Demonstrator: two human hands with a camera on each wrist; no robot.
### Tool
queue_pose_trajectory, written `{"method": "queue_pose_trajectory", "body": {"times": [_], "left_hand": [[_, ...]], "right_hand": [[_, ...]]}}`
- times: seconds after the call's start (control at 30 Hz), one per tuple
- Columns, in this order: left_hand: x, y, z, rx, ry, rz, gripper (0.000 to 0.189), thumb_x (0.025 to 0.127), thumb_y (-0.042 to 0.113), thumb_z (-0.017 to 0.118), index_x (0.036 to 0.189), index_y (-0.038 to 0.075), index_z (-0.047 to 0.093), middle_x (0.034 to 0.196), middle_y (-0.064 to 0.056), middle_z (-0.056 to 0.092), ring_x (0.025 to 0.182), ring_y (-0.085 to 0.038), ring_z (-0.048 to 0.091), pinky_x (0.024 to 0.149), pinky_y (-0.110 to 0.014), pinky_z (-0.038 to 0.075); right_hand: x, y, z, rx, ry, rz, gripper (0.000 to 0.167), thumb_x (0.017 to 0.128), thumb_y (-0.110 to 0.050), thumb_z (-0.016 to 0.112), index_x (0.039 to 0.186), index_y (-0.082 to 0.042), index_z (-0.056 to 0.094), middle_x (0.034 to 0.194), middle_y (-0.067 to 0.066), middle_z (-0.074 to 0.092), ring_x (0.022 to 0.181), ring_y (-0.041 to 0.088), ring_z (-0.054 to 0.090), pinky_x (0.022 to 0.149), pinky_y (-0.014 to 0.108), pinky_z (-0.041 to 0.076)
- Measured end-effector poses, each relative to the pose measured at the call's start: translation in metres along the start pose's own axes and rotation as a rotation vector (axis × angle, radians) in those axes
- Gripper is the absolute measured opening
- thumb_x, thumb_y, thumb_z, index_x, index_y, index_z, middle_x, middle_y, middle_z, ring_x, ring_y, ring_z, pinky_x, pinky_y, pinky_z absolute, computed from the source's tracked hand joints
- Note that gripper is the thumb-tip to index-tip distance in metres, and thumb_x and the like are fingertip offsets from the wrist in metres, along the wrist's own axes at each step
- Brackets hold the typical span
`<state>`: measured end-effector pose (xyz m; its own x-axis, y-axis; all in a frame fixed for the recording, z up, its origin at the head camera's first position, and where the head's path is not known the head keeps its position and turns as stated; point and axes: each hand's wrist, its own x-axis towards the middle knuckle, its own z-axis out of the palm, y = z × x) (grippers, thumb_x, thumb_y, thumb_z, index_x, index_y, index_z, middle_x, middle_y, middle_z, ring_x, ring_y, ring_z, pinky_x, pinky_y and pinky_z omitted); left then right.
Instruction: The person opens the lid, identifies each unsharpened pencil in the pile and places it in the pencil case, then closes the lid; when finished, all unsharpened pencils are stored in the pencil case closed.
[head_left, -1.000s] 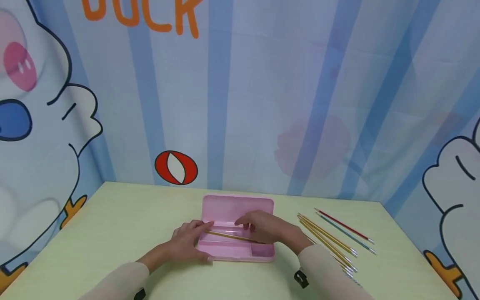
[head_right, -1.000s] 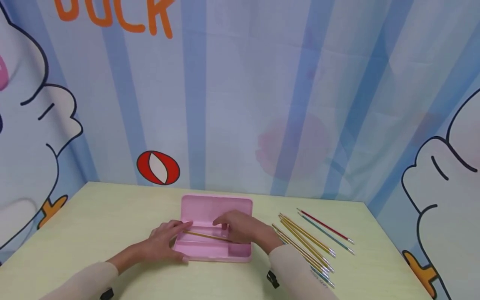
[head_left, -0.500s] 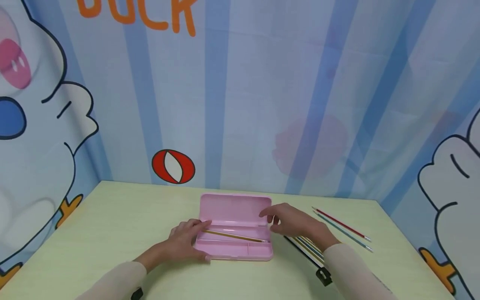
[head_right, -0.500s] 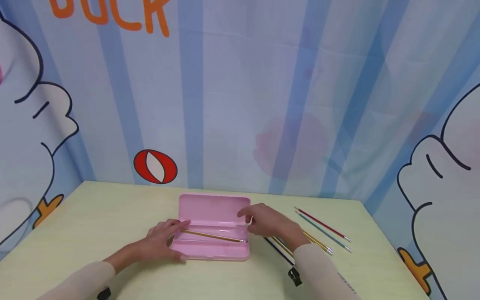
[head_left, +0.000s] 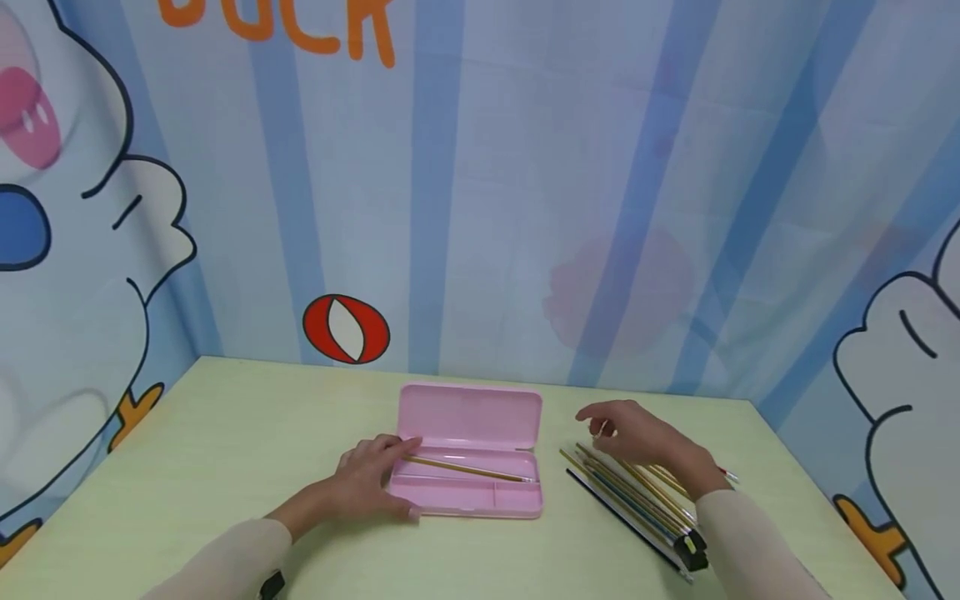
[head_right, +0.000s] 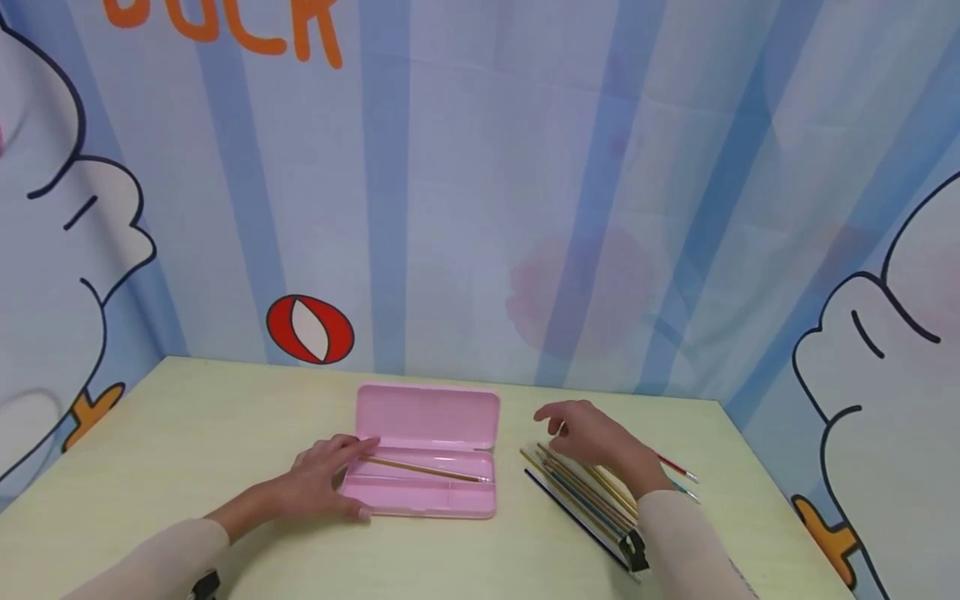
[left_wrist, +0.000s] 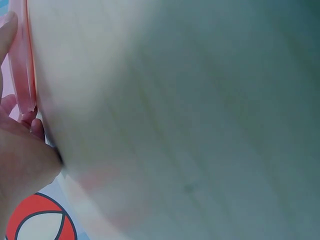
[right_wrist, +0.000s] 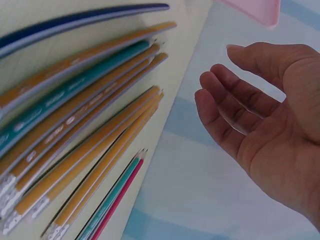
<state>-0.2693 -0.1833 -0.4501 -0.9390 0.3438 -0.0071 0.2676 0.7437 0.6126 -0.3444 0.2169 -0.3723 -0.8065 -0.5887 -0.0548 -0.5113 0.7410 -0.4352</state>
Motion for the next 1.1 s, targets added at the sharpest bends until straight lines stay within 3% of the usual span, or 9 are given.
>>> {"method": "queue_pose_trajectory", "body": {"times": [0.3,0.63,1.1], "left_hand": [[0.000,0.003,-0.001,0.013,-0.006,-0.002,0.097,0.072,0.046,0.087,0.153,0.017,0.041,0.145,-0.012,0.044,0.130,-0.035,0.036,0.108,-0.063,0.025],[0.000,0.003,-0.001,0.017,-0.008,-0.025,0.097,0.071,0.045,0.087,0.153,0.019,0.041,0.145,-0.011,0.044,0.131,-0.034,0.036,0.110,-0.062,0.024],[0.000,0.002,0.000,0.005,-0.009,-0.023,0.097,0.072,0.045,0.087,0.153,0.019,0.040,0.146,-0.011,0.043,0.131,-0.033,0.036,0.110,-0.062,0.024]], "right_hand": [[-0.012,0.022,0.003,0.000,0.013,0.023,0.037,0.093,-0.004,0.060,0.129,0.002,0.062,0.104,0.012,0.068,0.093,0.021,0.063,0.080,0.038,0.054],[-0.024,0.033,0.008,0.048,0.024,0.156,0.039,0.091,0.002,0.061,0.130,0.005,0.059,0.108,0.014,0.069,0.098,0.028,0.066,0.080,0.042,0.056],[-0.028,0.050,0.011,0.030,0.044,0.175,0.036,0.089,0.003,0.062,0.124,0.007,0.062,0.102,0.013,0.069,0.093,0.026,0.065,0.076,0.041,0.055]]}}
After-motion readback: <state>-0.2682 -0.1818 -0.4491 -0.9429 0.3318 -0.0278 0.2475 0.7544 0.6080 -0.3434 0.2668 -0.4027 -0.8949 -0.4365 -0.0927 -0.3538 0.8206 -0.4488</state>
